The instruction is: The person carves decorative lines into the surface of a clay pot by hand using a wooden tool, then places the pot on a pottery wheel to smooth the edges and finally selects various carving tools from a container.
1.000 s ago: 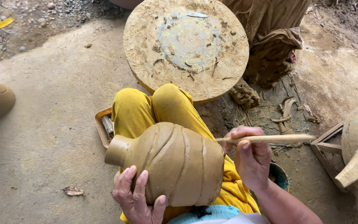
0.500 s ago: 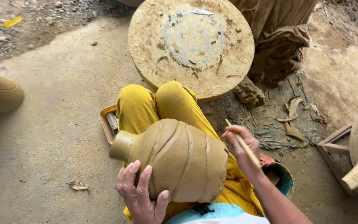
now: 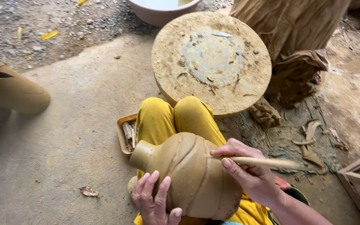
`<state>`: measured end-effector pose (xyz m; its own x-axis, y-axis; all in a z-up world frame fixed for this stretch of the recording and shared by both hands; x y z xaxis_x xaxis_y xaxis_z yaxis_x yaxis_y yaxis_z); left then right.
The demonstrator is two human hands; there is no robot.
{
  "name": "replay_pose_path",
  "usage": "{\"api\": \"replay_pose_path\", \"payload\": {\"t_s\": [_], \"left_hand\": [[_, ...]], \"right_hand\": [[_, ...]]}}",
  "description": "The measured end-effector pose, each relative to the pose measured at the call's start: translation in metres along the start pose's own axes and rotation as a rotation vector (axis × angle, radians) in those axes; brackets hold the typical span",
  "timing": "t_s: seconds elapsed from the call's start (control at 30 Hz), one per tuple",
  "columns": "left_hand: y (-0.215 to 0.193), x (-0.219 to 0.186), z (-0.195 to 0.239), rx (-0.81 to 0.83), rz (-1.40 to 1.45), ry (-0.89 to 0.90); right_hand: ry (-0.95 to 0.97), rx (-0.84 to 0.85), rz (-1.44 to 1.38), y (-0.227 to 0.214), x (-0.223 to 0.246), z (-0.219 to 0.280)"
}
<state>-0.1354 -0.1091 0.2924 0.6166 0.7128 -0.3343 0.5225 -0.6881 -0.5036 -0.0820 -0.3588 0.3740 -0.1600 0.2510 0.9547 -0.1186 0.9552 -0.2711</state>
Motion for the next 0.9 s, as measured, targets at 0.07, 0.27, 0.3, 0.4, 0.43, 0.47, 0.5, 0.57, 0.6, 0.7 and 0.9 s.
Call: {"api": "replay_pose_path", "payload": {"t_s": [0.07,0.27,0.3,0.4,0.43,0.47,0.5,0.57,0.6,0.7,0.9], "left_hand": [[0.003,0.001,0.004,-0.002,-0.022,0.001],[0.011,0.006,0.015,-0.033,-0.014,0.007],[0.011,0.006,0.016,-0.035,-0.002,-0.004],[0.012,0.008,0.017,-0.027,0.018,-0.009],[0.013,0.007,0.018,-0.023,0.02,-0.007],[0.012,0.008,0.018,-0.025,0.021,-0.003],[0.012,0.008,0.017,-0.028,0.022,0.001],[0.012,0.008,0.015,-0.024,0.018,0.01],[0.012,0.008,0.015,-0.017,0.01,0.01],[0.011,0.007,0.014,-0.002,0.006,0.007],[0.01,0.007,0.013,0.004,0.018,-0.005]], "right_hand": [[0.249,-0.033,-0.249,0.009,-0.015,-0.003],[-0.154,-0.137,-0.283,0.02,-0.027,-0.017],[-0.205,-0.163,-0.252,0.021,-0.026,-0.017],[-0.354,-0.206,-0.132,0.023,-0.018,-0.019],[-0.401,-0.194,-0.077,0.024,-0.015,-0.02],[-0.448,-0.184,-0.024,0.026,-0.011,-0.021],[-0.43,-0.181,-0.012,0.027,-0.01,-0.022],[-0.398,-0.176,0.014,0.028,-0.009,-0.025],[-0.402,-0.175,0.021,0.028,-0.008,-0.026],[-0.402,-0.171,0.056,0.029,-0.006,-0.027],[-0.306,-0.172,0.179,0.028,-0.01,-0.029]]}}
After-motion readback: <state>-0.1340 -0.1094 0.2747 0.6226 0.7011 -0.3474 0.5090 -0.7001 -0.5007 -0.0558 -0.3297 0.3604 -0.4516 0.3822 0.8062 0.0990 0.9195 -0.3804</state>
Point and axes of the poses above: each hand's wrist, its own z-axis away from the middle knuckle, its own y-axis out of the palm, x = y × z, the point moved 4 cm from there along -z, towards the middle knuckle, and after that the axes turned 8 degrees about y, right-handed, at the moved point
